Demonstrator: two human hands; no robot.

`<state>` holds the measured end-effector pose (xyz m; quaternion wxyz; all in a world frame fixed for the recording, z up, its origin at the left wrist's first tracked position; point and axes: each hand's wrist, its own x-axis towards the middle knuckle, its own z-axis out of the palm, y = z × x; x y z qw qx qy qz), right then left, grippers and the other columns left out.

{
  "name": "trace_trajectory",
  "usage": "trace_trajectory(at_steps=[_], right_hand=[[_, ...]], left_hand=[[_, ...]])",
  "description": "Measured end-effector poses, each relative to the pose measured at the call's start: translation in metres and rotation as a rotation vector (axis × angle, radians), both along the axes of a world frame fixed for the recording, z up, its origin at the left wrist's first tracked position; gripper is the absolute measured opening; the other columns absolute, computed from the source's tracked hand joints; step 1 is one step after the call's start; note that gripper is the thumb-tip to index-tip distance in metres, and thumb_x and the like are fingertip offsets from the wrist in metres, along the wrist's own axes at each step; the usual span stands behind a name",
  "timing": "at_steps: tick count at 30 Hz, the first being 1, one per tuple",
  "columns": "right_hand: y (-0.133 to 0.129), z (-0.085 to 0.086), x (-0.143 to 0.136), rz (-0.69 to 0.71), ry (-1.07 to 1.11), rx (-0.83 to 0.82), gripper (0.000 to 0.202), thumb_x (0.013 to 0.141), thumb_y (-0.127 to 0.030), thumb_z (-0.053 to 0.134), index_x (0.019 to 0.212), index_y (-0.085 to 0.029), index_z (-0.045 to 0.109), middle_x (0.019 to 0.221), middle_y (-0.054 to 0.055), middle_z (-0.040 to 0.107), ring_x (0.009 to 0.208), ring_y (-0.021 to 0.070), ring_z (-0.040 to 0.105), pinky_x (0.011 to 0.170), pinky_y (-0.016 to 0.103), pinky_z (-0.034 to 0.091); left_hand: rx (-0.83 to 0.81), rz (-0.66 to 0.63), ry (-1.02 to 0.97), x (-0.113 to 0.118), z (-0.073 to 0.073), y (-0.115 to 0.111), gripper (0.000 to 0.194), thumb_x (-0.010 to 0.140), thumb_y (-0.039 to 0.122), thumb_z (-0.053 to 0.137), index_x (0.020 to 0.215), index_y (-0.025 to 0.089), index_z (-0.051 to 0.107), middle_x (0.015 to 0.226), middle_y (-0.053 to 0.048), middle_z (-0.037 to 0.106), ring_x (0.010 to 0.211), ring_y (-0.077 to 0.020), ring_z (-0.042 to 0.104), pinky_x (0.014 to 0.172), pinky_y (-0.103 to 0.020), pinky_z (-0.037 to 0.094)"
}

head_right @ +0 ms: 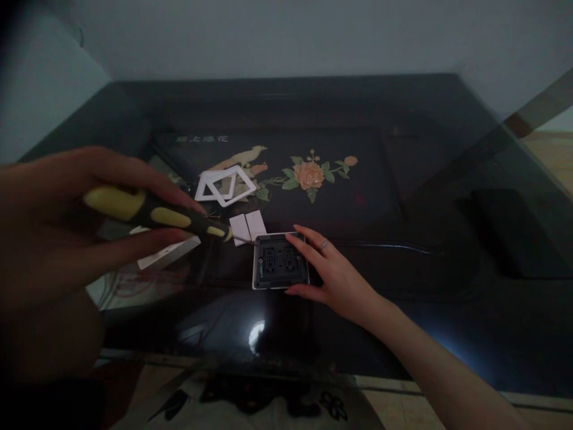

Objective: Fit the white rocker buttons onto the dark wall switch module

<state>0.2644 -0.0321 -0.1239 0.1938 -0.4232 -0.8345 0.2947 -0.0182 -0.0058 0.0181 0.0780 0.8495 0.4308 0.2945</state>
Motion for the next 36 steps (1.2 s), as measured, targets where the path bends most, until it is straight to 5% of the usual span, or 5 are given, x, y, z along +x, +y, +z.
trace_trajectory(at_steps=[5,13,19,28,36], right_hand=[[-0.001,0.002,0.0,-0.005,-0.016,-0.004,0.077,0.085,-0.032,0.07,0.153,-0.031,0.032,0.159,0.013,0.033,0.145,0.0308,0.038,0.115,0.057,0.038],[-0.002,0.0,0.005,-0.011,-0.092,0.029,0.078,0.085,-0.037,0.071,0.152,-0.026,0.034,0.158,0.015,0.037,0.143,0.0313,0.042,0.112,0.056,0.041],[-0.002,-0.001,0.007,-0.013,-0.11,0.038,0.079,0.084,-0.039,0.071,0.152,-0.028,0.034,0.158,0.015,0.037,0.143,0.0316,0.042,0.112,0.057,0.041],[-0.003,0.0,0.007,-0.012,-0.121,0.046,0.08,0.084,-0.036,0.072,0.153,-0.026,0.033,0.159,0.014,0.037,0.144,0.0306,0.04,0.113,0.055,0.04],[-0.002,0.006,0.008,0.003,-0.161,0.054,0.078,0.084,-0.037,0.072,0.151,-0.025,0.035,0.157,0.015,0.039,0.142,0.0303,0.043,0.112,0.056,0.042]], left_hand=[[-0.004,0.192,-0.097,-0.006,-0.01,0.011,0.02,0.081,0.029,0.074,0.099,0.027,0.065,0.102,0.003,0.072,0.089,-0.0181,0.07,0.078,-0.032,0.054],[-0.028,0.317,0.147,-0.013,-0.083,0.033,0.016,0.086,0.014,0.061,0.1,0.022,0.06,0.102,-0.004,0.069,0.095,-0.0237,0.069,0.083,-0.036,0.056],[-0.099,0.305,0.25,-0.01,-0.115,0.032,0.027,0.091,0.014,0.053,0.116,0.018,0.06,0.112,-0.011,0.064,0.098,-0.028,0.069,0.084,-0.042,0.059],[-0.167,0.186,0.281,0.003,-0.136,0.032,0.039,0.088,0.006,0.051,0.125,0.017,0.059,0.118,-0.013,0.069,0.111,-0.0305,0.066,0.097,-0.05,0.055],[-0.209,0.111,0.195,0.008,-0.135,0.03,0.034,0.093,0.012,0.053,0.126,0.021,0.057,0.123,-0.006,0.069,0.113,-0.0209,0.068,0.1,-0.039,0.056]])
